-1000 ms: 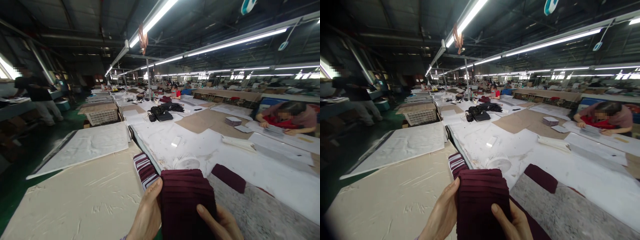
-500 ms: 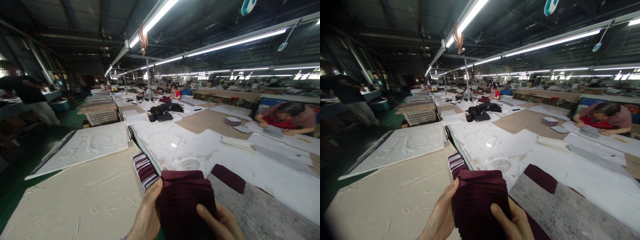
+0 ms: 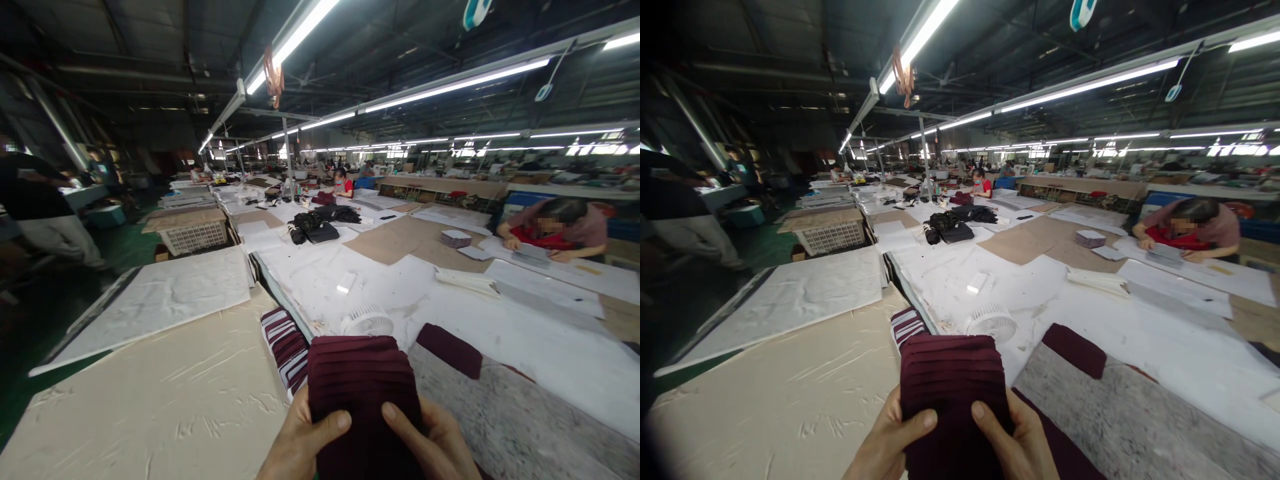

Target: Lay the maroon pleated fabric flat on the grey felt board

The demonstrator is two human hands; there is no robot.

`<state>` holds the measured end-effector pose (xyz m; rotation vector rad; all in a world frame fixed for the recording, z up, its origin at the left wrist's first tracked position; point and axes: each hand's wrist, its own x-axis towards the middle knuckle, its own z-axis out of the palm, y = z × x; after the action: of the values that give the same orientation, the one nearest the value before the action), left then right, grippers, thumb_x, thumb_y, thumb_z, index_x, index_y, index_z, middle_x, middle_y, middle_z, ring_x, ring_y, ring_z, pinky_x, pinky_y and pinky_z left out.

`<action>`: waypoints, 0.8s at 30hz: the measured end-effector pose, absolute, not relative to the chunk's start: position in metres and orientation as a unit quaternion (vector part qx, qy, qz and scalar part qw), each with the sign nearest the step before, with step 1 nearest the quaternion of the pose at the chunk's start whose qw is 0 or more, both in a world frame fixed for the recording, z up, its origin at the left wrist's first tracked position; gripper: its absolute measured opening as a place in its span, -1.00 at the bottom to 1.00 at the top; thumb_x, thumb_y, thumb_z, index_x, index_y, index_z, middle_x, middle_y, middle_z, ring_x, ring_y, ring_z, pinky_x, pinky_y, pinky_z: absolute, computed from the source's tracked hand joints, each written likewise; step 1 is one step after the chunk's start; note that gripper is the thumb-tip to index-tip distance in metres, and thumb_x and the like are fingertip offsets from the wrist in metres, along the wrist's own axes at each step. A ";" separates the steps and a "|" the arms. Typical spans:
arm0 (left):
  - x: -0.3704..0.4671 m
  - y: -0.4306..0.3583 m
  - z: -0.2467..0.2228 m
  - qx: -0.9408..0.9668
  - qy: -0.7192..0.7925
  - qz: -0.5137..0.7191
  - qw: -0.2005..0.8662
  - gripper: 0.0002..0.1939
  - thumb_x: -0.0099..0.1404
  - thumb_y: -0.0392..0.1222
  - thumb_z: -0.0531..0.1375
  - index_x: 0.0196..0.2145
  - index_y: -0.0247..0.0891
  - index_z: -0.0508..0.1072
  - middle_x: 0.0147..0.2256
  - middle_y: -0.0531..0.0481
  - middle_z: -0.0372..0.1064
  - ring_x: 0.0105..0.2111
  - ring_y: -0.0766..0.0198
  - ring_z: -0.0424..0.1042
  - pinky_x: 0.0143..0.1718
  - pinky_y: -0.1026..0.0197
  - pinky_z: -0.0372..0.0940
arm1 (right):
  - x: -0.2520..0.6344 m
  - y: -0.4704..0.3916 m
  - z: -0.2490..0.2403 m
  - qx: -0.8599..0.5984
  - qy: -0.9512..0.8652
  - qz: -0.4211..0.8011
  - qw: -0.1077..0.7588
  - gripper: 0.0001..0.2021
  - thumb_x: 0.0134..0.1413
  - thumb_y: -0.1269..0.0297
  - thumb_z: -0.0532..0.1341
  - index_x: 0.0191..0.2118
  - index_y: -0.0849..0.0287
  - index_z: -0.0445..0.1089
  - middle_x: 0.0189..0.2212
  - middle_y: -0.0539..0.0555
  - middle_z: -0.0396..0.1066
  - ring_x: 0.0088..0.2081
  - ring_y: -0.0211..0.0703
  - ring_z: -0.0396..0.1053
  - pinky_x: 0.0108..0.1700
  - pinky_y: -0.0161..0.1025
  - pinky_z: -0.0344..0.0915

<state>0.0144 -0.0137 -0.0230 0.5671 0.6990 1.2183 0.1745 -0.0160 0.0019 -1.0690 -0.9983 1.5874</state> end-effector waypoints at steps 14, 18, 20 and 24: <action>0.014 -0.011 -0.017 0.253 0.354 0.527 0.730 -0.70 0.03 -0.20 0.35 -0.21 -0.23 0.54 -0.28 -0.12 0.57 -0.23 0.04 0.52 -0.16 0.07 0.37 | 0.184 -0.006 -0.017 -0.492 -0.560 0.432 0.508 -0.74 0.03 0.10 0.26 -0.15 0.05 0.42 -0.02 0.10 0.35 0.02 0.06 0.29 0.04 -0.07 0.25; 0.009 -0.009 -0.015 0.334 0.357 0.488 0.723 -0.67 0.05 -0.16 0.34 -0.18 -0.23 0.55 -0.31 -0.11 0.58 -0.22 0.03 0.51 -0.16 0.06 0.36 | 0.193 0.001 -0.006 -0.498 -0.667 0.213 0.512 -0.74 0.01 0.17 0.29 -0.13 -0.06 0.38 0.18 0.05 0.08 0.19 0.09 0.04 0.20 0.07 0.01; 0.010 -0.008 -0.014 0.362 0.343 0.468 0.730 -0.61 0.05 -0.14 0.33 -0.12 -0.21 0.53 -0.29 -0.09 0.57 -0.21 0.03 0.50 -0.14 0.06 0.34 | 0.193 0.003 0.003 -0.473 -0.722 0.194 0.465 -0.76 0.02 0.18 0.29 -0.14 -0.08 0.39 0.20 0.04 0.03 0.19 0.11 0.04 0.18 0.09 0.04; 0.014 -0.009 -0.014 0.406 0.306 0.440 0.740 -0.57 0.08 -0.11 0.31 -0.06 -0.19 0.50 -0.26 -0.07 0.57 -0.21 0.05 0.50 -0.18 0.12 0.32 | 0.189 0.007 0.017 -0.469 -0.747 0.235 0.409 -0.78 -0.01 0.18 0.30 -0.18 -0.01 0.43 0.16 0.09 0.10 0.16 0.14 0.10 0.13 0.08 0.14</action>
<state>0.0140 -0.0086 -0.0144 0.8907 0.6721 0.9648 0.1887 0.0071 0.0166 -1.1828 -1.8812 0.5927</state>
